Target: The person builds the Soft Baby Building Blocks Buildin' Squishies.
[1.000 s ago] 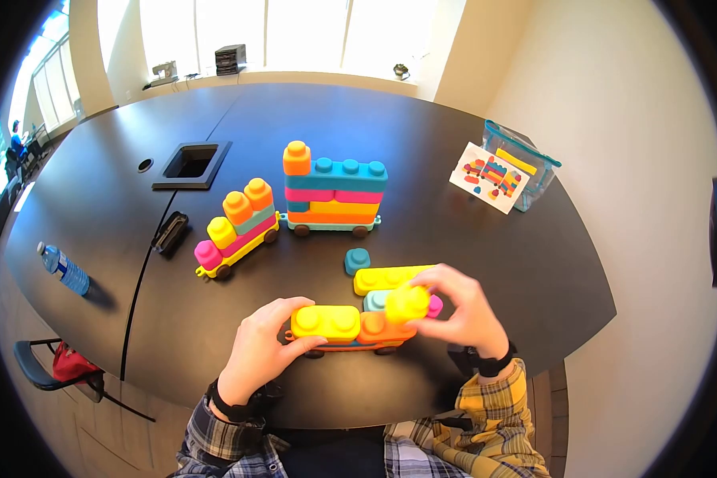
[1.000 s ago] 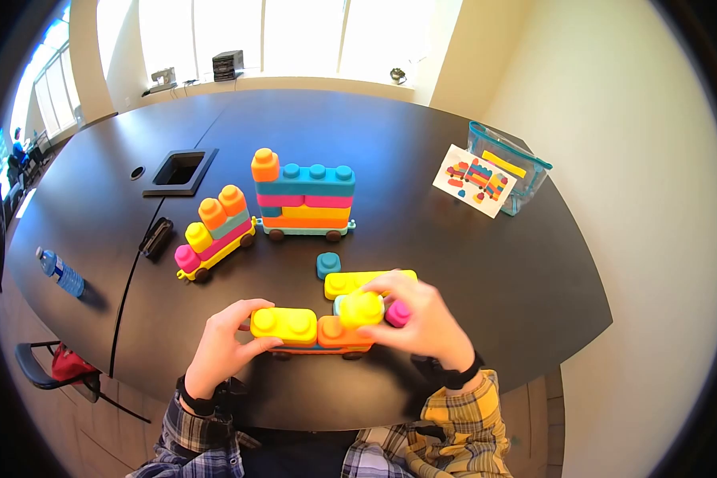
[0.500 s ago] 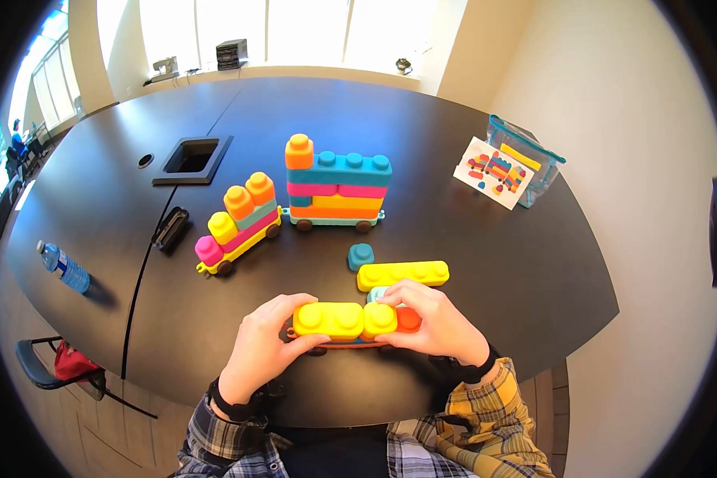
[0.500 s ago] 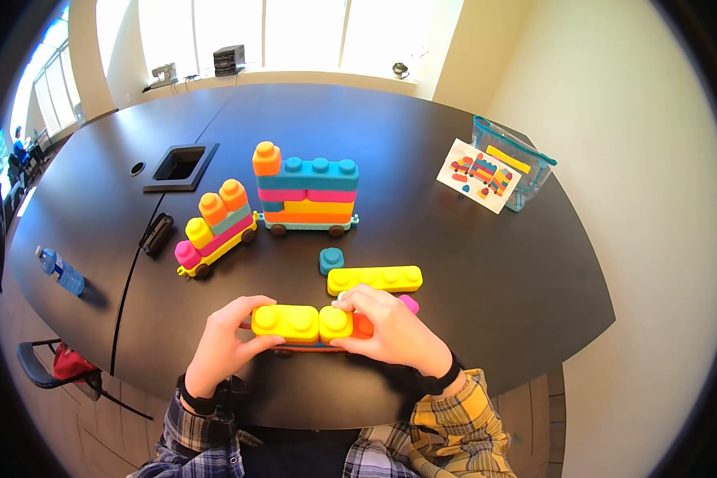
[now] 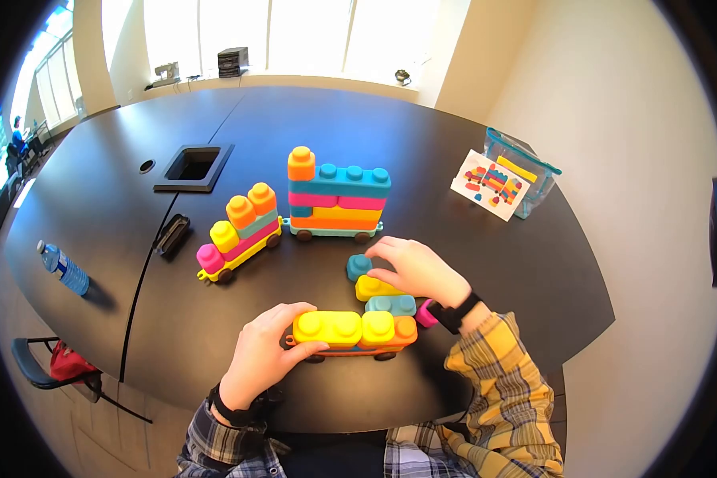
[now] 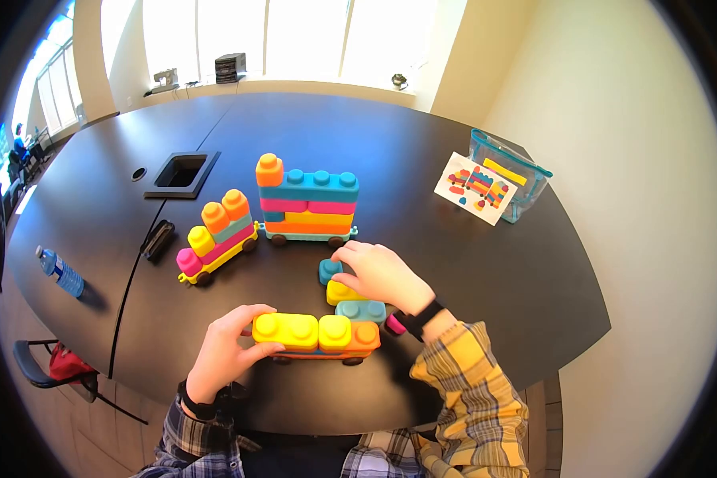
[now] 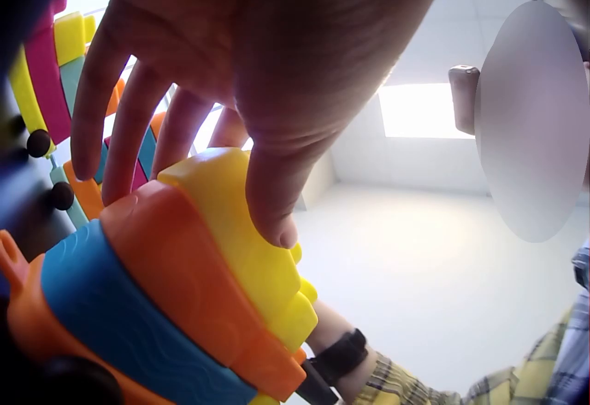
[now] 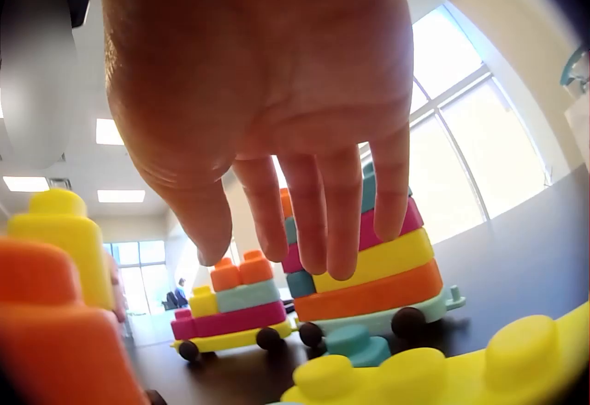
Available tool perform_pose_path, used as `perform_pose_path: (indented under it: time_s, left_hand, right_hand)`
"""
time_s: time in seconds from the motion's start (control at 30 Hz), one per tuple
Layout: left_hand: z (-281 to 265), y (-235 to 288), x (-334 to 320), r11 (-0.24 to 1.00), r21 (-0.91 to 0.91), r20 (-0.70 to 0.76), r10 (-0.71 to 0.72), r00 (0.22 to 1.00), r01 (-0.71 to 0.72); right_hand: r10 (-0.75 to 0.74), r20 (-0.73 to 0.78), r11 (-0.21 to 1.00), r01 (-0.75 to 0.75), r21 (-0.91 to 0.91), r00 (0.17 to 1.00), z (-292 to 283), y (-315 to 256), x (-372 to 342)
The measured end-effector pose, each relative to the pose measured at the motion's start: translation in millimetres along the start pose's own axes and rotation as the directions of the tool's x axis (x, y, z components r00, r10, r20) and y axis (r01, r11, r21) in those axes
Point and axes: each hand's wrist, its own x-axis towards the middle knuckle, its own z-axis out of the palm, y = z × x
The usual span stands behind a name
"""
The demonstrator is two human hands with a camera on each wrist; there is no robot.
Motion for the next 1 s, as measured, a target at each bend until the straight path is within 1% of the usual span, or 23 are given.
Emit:
perform_pose_path:
  time_s: [0.03, 0.07, 0.13, 0.17, 0.3, 0.37, 0.4, 0.47, 0.5, 0.53, 0.6, 0.63, 0.7, 0.73, 0.8, 0.83, 0.87, 0.93, 1.0]
  left_hand:
    - [1.8, -1.8, -0.2, 1.0, -0.002, -0.026, 0.02, 0.999, -0.02]
    - [2.4, -3.0, -0.3, 0.999, -0.002, -0.052, 0.039, 0.998, -0.04]
    - [0.8, -0.9, -0.7, 1.0, 0.009, -0.03, 0.021, 0.999, -0.021]
    - [0.0, 0.0, -0.8, 1.0, 0.018, -0.007, 0.0, 1.0, 0.0]
    - [0.9, -1.3, 0.2, 1.0, 0.016, -0.002, 0.002, 1.0, -0.002]
    - [2.6, -3.6, 0.3, 0.999, 0.007, -0.042, 0.042, 0.998, -0.042]
    - [2.9, -4.2, 0.9, 0.999, 0.007, -0.043, 0.043, 0.998, -0.043]
    - [4.1, -4.5, -0.6, 0.998, 0.012, -0.058, 0.056, 0.997, -0.056]
    - [4.3, -4.6, -1.1, 0.999, 0.011, -0.06, 0.053, 0.997, -0.052]
    - [4.3, -4.6, -1.1, 0.998, 0.012, -0.061, 0.057, 0.997, -0.056]
    - [4.3, -5.5, -0.2, 0.998, 0.013, -0.065, 0.061, 0.996, -0.06]
    - [4.7, -6.3, -0.5, 0.998, 0.011, -0.062, 0.061, 0.996, -0.06]
    - [5.2, -6.0, -1.3, 0.998, 0.007, -0.06, 0.06, 0.996, -0.059]
    - [4.6, -5.1, -1.3, 0.998, 0.013, -0.061, 0.058, 0.996, -0.058]
    - [4.3, -3.6, -0.9, 0.998, 0.018, -0.061, 0.058, 0.996, -0.057]
    - [4.1, -3.1, -0.9, 0.998, 0.009, -0.062, 0.055, 0.997, -0.055]
    - [4.0, -2.9, -1.0, 0.999, 0.001, -0.061, 0.052, 0.997, -0.052]
    - [4.0, -2.8, -1.0, 0.999, 0.005, -0.06, 0.05, 0.997, -0.05]
    - [4.1, -3.2, -0.8, 0.999, 0.009, -0.059, 0.047, 0.997, -0.047]
  right_hand:
    - [-0.023, 0.018, 0.996, 0.025, -0.086, 1.0, 6.4, 5.4, 6.4]
    - [-0.024, 0.016, 0.996, 0.025, -0.088, 1.0, 12.2, 9.7, 9.9]
    - [0.098, 0.143, 0.981, -0.071, -0.183, 0.985, 22.2, 13.0, 16.5]
    - [0.109, 0.166, 0.98, -0.077, -0.185, 0.98, 28.2, 16.4, 19.9]
    - [0.101, 0.157, 0.976, -0.067, -0.209, 0.982, 31.0, 15.5, 24.6]
    - [0.146, 0.12, 0.967, -0.117, -0.225, 0.982, 25.3, 11.0, 22.9]
    - [0.145, 0.12, 0.967, -0.116, -0.226, 0.982, 18.7, 7.4, 21.5]
    - [0.167, -0.053, 0.983, -0.17, -0.073, 0.985, -0.8, -1.4, 12.3]
    - [0.178, -0.093, 0.984, -0.177, 0.022, 0.98, -10.5, -5.3, 7.1]
    - [0.176, -0.118, 0.98, -0.163, 0.111, 0.977, -17.7, -5.6, 2.0]
    - [0.196, -0.144, 0.961, -0.161, 0.223, 0.97, -35.2, -17.1, -15.4]
    - [0.196, -0.142, 0.961, -0.161, 0.225, 0.97, -40.7, -22.0, -25.1]
    - [0.223, -0.129, 0.901, -0.154, 0.405, 0.966, -49.5, -30.1, -44.6]
    - [0.224, -0.129, 0.901, -0.155, 0.404, 0.966, -53.4, -35.2, -53.9]
    - [0.249, -0.064, 0.893, -0.204, 0.401, 0.966, -56.9, -42.6, -71.9]
    - [0.231, -0.073, 0.902, -0.186, 0.389, 0.97, -52.8, -40.6, -79.9]
    - [0.268, -0.037, 0.884, -0.23, 0.407, 0.963, -51.7, -44.8, -86.7]
    - [0.274, -0.017, 0.892, -0.247, 0.378, 0.962, -45.7, -51.2, -95.9]
    - [0.286, -0.01, 0.879, -0.258, 0.401, 0.958, -39.0, -57.5, -100.9]
